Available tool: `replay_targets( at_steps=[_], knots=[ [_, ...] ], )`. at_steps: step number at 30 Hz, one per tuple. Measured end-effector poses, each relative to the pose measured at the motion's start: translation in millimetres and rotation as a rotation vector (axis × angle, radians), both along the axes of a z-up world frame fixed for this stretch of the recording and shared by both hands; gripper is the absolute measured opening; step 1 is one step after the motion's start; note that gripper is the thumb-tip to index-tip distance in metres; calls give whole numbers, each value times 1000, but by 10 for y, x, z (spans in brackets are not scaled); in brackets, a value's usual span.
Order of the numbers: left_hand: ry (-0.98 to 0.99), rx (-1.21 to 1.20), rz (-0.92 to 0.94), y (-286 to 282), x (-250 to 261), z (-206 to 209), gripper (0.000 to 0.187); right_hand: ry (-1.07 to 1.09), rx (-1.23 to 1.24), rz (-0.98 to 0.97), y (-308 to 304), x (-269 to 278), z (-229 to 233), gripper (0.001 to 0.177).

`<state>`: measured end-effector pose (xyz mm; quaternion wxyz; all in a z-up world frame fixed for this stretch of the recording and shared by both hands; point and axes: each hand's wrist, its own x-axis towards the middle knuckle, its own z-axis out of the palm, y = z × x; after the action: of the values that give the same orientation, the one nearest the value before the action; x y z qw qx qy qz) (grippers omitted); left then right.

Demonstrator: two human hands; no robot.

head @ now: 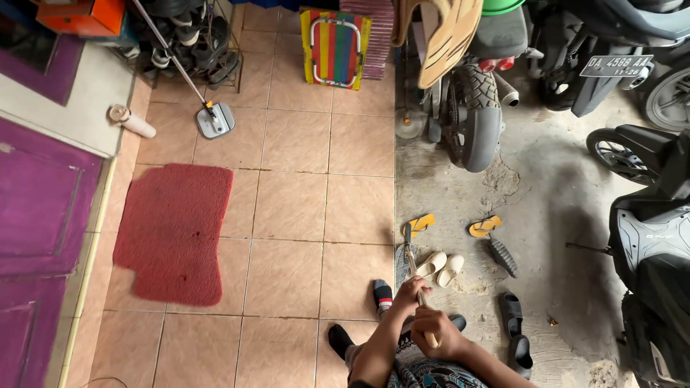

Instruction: The person sweeps the floor using a broom, moving dirt and debris into a pile.

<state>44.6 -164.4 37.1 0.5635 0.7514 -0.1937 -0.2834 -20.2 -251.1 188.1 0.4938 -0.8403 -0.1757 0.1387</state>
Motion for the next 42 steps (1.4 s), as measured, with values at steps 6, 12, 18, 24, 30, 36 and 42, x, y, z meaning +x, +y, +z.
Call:
replay_targets(
  at_steps=[6, 12, 18, 24, 30, 36, 42],
  knots=[
    [-222, 123, 198, 717, -204, 51, 22, -150, 264, 133, 291, 115, 538, 15],
    [-121, 391, 464, 1978, -580, 225, 27, 1, 326, 456, 1084, 145, 299, 22],
    [-26, 646, 727, 2964, -1208, 263, 19, 148, 440, 643, 2119, -46, -109, 25],
    [-713, 634, 806, 3368, -1490, -133, 17, 64, 498, 573, 2577, -334, 25, 17],
    [-228, 400, 729, 2940, -1373, -412, 20, 111, 437, 479, 2281, -329, 9, 21],
    [-101, 342, 539, 2199, -1079, -514, 26, 105, 338, 274, 1616, -233, 210, 19],
    [-92, 156, 366, 1084, -741, -524, 26, -15, 233, 189, 823, -64, 226, 21]
  ],
)
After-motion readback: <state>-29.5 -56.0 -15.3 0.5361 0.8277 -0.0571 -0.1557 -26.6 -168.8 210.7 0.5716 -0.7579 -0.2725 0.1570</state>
